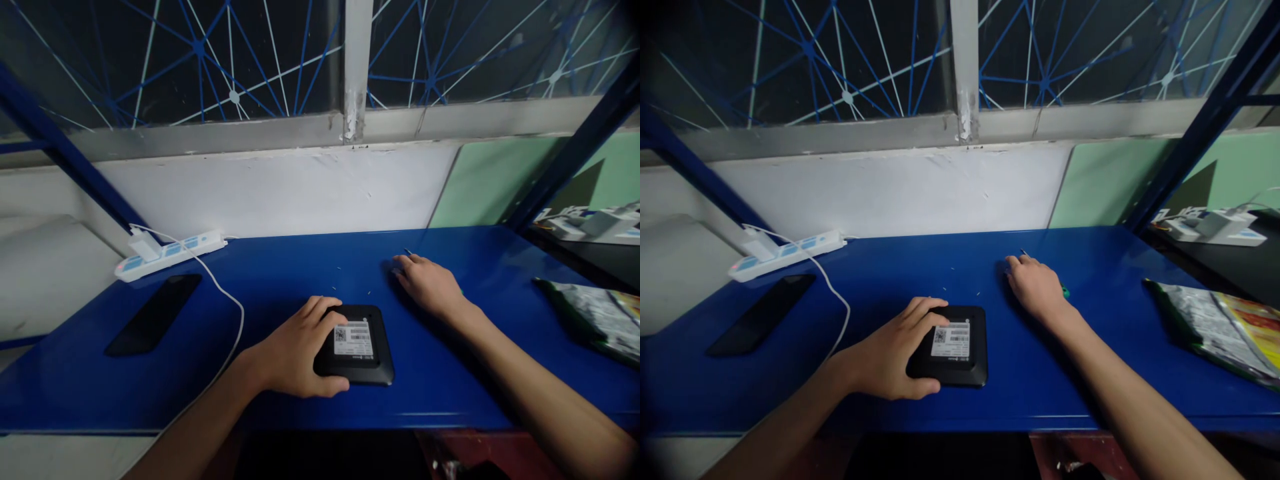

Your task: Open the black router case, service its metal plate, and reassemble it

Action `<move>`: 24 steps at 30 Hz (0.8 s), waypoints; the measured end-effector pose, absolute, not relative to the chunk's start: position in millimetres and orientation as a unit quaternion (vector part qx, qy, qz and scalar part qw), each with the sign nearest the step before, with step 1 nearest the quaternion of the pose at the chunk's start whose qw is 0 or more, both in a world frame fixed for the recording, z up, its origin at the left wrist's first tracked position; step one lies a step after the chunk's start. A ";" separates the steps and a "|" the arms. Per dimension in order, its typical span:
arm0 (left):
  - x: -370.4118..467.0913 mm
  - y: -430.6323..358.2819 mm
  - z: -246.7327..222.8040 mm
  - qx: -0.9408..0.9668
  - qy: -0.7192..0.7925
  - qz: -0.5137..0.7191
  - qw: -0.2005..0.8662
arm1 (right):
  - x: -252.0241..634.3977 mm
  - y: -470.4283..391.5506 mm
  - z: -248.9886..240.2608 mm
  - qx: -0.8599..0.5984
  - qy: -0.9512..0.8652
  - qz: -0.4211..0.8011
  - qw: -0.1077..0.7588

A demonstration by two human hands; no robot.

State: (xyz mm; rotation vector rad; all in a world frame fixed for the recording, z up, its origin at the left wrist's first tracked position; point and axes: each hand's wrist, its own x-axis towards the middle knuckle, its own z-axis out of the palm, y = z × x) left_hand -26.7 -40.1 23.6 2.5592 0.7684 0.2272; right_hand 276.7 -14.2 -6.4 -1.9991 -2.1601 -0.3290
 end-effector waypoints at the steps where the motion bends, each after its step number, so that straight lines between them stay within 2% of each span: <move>1: -26.0 -39.9 21.5 0.931 0.272 0.082 0.228 | 276.4 -14.3 -5.1 -0.672 -0.727 -0.107 0.093; 4: -24.2 -38.8 15.6 0.932 0.266 0.087 0.228 | 274.6 -15.0 2.1 -0.674 -0.717 -0.098 0.153; 8: -21.0 -39.3 10.8 0.933 0.266 0.093 0.224 | 271.3 -15.6 11.5 -0.630 -0.665 -0.076 0.394; 12: -16.9 -41.0 9.4 0.932 0.274 0.095 0.218 | 267.3 -14.5 11.1 -0.591 -0.605 -0.014 0.534; 18: -12.8 -41.1 7.4 0.931 0.273 0.106 0.217 | 261.6 -10.8 3.7 -0.540 -0.543 0.118 0.632; 24: -11.6 -43.3 7.5 0.930 0.277 0.112 0.214 | 256.1 -7.8 -6.5 -0.527 -0.531 0.200 0.632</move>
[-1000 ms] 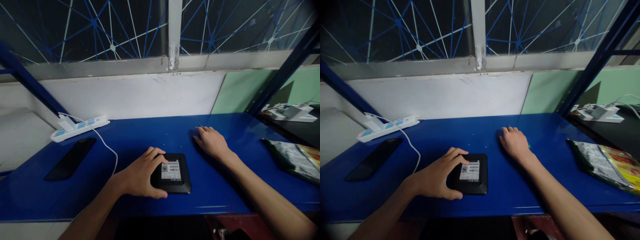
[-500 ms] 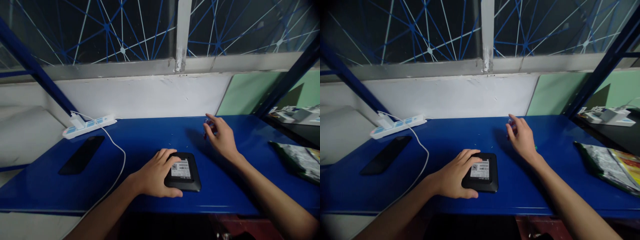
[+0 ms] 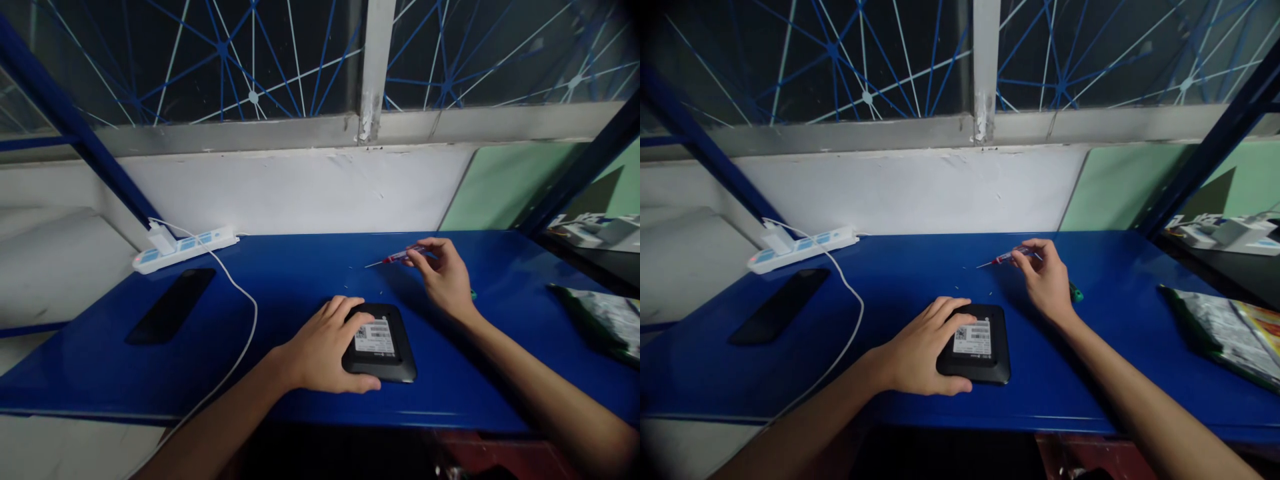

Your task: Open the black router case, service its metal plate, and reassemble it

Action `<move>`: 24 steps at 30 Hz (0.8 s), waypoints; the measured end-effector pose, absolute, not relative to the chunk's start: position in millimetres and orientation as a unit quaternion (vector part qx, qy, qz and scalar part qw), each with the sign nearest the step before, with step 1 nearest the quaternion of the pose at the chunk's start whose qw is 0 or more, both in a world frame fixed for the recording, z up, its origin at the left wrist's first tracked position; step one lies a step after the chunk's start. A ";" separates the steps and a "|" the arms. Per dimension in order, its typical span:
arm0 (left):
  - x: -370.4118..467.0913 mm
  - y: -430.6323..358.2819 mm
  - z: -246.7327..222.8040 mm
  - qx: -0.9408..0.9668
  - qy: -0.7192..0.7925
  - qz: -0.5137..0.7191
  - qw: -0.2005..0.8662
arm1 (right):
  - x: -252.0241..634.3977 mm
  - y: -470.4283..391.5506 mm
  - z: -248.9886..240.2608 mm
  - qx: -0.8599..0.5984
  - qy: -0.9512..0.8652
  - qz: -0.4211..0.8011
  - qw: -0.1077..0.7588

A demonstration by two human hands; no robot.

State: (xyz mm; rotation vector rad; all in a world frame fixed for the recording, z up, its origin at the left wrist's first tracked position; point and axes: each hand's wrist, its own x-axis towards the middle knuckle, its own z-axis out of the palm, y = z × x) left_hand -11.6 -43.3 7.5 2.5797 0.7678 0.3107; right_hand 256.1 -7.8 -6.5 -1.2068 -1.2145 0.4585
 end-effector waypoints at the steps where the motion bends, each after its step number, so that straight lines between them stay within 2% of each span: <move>1: -11.5 -43.5 7.1 0.930 0.278 0.113 0.212 | 254.6 -7.3 -8.5 -0.524 -0.535 0.208 0.629; 24: -7.9 -46.1 6.2 0.932 0.278 0.126 0.193 | 245.0 -1.3 -22.0 -0.531 -0.585 0.220 0.572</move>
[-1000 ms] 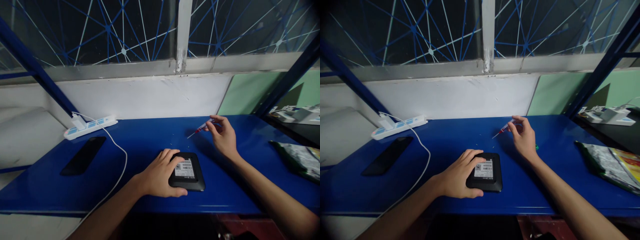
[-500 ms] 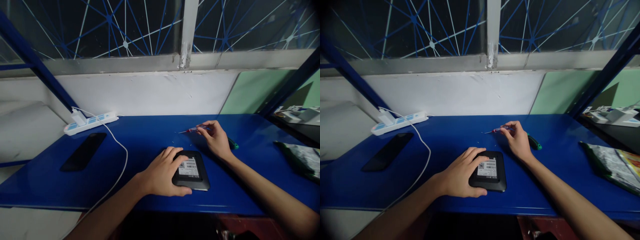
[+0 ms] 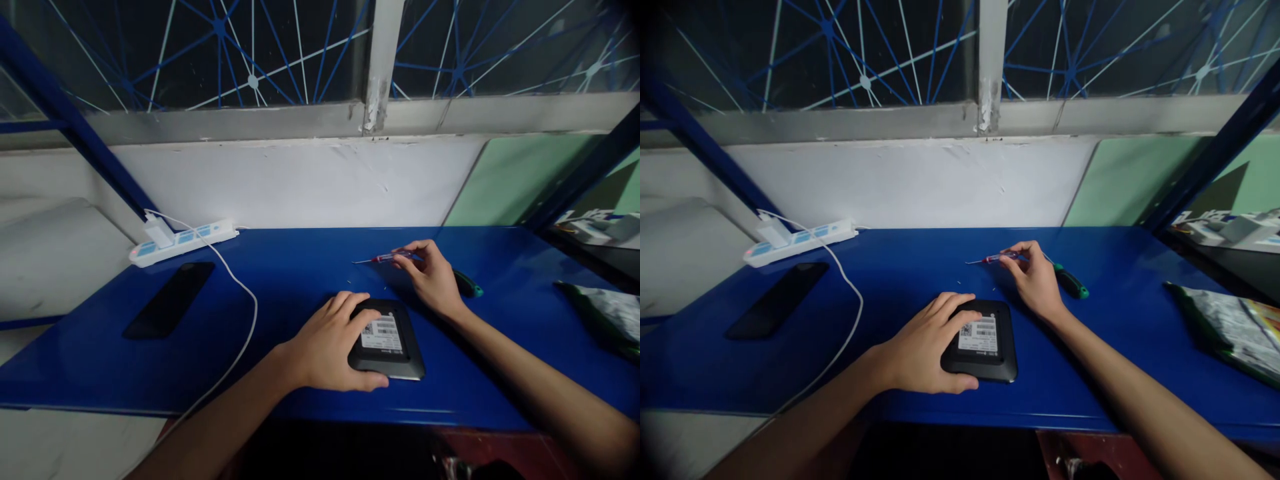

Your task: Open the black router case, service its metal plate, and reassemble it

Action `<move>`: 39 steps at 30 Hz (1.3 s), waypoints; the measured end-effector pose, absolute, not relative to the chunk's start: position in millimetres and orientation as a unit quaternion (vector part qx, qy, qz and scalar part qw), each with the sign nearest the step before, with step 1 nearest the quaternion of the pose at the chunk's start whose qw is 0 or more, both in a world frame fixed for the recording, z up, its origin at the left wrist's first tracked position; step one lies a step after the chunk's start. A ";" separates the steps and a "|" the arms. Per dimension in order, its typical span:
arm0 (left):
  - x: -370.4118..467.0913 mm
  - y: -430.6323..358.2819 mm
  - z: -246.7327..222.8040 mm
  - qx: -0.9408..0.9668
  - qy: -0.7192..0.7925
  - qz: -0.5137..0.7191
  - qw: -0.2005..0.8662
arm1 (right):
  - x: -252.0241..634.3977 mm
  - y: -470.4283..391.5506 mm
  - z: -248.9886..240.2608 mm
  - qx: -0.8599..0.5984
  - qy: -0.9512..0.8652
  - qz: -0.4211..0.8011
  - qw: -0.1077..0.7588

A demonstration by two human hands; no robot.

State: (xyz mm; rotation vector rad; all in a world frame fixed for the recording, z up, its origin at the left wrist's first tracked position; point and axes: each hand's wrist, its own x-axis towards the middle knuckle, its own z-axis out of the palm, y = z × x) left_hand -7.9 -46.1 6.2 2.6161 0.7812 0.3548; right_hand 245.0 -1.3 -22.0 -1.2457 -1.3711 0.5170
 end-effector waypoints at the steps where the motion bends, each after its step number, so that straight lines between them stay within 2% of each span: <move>1: -8.1 -46.0 6.1 0.932 0.278 0.126 0.194 | 244.6 -1.3 -22.1 -0.531 -0.584 0.222 0.572; 14: -7.2 -43.7 8.4 0.921 0.291 0.132 0.223 | 256.5 -0.2 -3.6 -0.487 -0.451 0.322 0.675; 20: -8.1 -42.8 4.2 0.926 0.277 0.162 0.197 | 257.7 -1.9 4.4 -0.462 -0.401 0.427 0.666; 39: -9.1 -42.1 3.8 0.933 0.264 0.164 0.178 | 252.9 -4.5 4.5 -0.479 -0.409 0.458 0.627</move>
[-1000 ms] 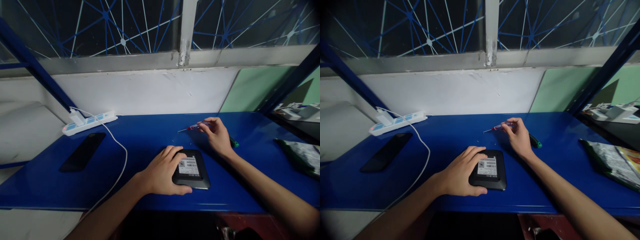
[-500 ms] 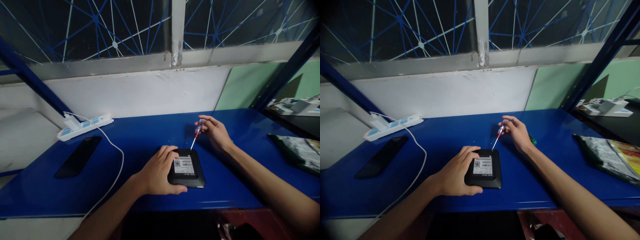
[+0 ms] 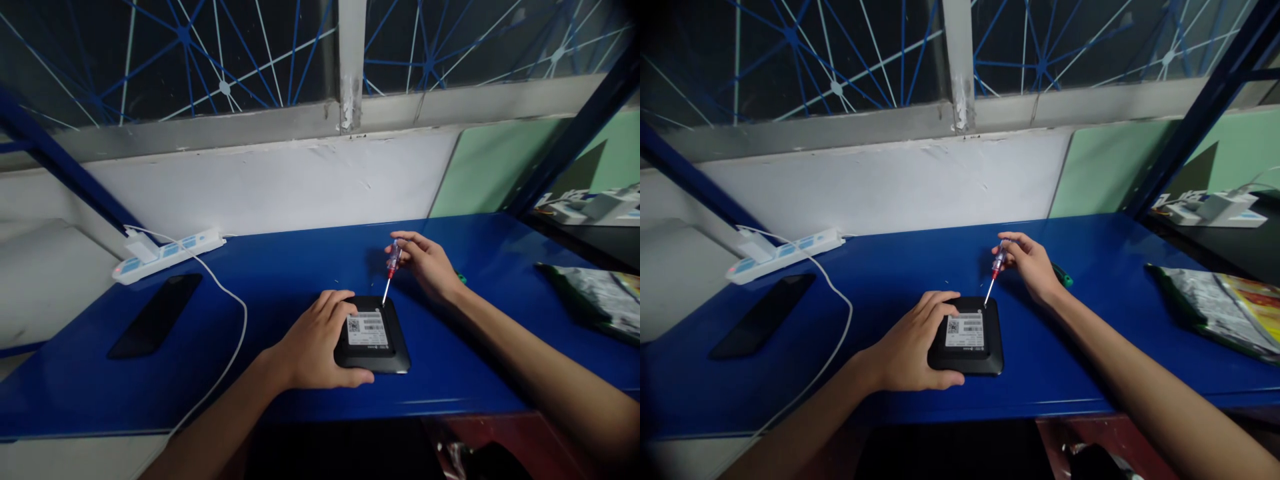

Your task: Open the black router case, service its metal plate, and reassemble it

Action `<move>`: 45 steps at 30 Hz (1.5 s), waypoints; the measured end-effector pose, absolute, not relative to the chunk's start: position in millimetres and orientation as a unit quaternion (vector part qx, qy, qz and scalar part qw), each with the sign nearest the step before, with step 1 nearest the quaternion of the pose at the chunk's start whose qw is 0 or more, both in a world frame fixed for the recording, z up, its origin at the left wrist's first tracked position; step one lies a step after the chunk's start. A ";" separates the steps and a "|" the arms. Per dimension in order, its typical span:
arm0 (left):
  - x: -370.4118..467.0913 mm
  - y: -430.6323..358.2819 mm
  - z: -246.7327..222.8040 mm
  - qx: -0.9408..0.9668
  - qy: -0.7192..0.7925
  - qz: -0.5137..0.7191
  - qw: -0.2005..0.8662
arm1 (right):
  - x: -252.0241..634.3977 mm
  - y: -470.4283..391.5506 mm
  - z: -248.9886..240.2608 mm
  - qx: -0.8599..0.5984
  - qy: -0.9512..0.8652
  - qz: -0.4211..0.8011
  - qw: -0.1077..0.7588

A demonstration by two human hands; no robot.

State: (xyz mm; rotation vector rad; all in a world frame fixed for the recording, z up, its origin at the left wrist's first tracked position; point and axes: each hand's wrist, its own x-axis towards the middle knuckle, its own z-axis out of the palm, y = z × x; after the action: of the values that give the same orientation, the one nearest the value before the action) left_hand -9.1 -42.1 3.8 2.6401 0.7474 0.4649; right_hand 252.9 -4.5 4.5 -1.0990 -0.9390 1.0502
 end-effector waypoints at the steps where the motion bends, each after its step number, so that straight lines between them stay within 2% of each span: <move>1: -9.3 -42.1 3.9 0.934 0.264 0.164 0.179 | 253.1 -4.5 4.2 -0.482 -0.414 0.454 0.624; 23: -12.8 -41.0 11.6 0.925 0.270 0.166 0.209 | 252.4 -5.7 2.8 -0.472 -0.447 0.423 0.631; 29: 2.4 -36.9 13.7 0.910 0.291 0.243 0.168 | 246.7 -9.8 5.5 -0.461 -0.459 0.427 0.628; 36: 13.5 -30.1 8.9 0.927 0.258 0.265 0.057 | 239.2 -15.6 5.9 -0.465 -0.500 0.419 0.598; 45: 2.5 -33.0 9.2 0.937 0.237 0.249 0.053 | 238.9 -14.5 7.0 -0.476 -0.507 0.400 0.596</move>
State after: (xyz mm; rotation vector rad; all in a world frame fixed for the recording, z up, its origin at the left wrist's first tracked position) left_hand 2.5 -33.0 9.2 2.8501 0.7208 0.7584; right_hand 238.9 -14.5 7.0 -1.1058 -1.1774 0.9291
